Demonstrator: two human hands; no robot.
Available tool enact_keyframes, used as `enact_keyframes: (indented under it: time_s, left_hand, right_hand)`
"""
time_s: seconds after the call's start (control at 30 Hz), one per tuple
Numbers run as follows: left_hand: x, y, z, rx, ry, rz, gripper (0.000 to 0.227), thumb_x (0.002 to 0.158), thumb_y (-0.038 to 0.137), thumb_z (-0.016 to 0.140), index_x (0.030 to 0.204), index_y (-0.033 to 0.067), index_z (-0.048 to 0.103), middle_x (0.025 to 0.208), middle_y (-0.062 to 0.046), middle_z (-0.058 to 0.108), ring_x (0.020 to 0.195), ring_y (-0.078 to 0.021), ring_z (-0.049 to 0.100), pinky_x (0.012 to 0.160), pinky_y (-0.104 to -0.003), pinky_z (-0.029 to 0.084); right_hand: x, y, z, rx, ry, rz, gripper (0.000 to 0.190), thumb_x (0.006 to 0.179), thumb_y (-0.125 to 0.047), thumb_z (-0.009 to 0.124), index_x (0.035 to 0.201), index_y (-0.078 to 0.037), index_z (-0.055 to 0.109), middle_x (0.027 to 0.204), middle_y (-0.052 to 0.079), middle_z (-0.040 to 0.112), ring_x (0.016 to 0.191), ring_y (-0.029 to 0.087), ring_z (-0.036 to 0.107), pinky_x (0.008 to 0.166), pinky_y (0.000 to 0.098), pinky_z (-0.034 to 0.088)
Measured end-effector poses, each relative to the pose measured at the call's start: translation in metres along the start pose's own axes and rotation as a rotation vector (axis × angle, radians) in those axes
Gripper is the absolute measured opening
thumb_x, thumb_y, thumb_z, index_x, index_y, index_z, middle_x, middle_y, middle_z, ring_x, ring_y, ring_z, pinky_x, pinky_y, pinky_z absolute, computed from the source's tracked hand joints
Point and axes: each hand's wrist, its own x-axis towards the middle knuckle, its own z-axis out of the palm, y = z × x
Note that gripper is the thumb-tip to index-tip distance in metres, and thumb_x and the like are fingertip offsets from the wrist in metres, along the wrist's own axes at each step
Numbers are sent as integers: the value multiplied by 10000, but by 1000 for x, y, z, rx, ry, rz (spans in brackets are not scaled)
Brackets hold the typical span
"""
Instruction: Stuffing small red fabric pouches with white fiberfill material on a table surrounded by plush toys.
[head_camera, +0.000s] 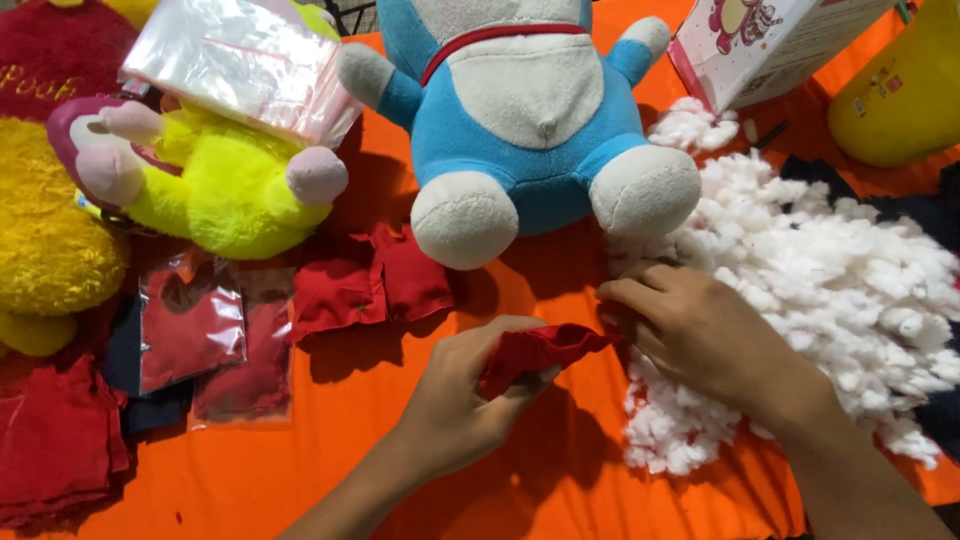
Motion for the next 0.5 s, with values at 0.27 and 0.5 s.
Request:
enact_keyframes:
  time_s: [0.27,0.5]
  left_hand:
    - [-2,-29,10,-41,31,-205,155,923,216,723,860,80,686,749,-20,674,589,-138,546,519,-315,404]
    - [-3,-32,11,-44,32,-229,208,929,204,728,784,92,630,704,-15,630,567,-147,513,509,-328,365]
  right_hand:
    - [-9,29,7,-123,-156,174,429,904,-253,668,1332,-267,648,826,138,690,715,358,680,660,507,543]
    - [-6,27,2,-23,69,10,351,867,-204,752,1209,-139,712,979,102,719,832,272,691,698,408,555]
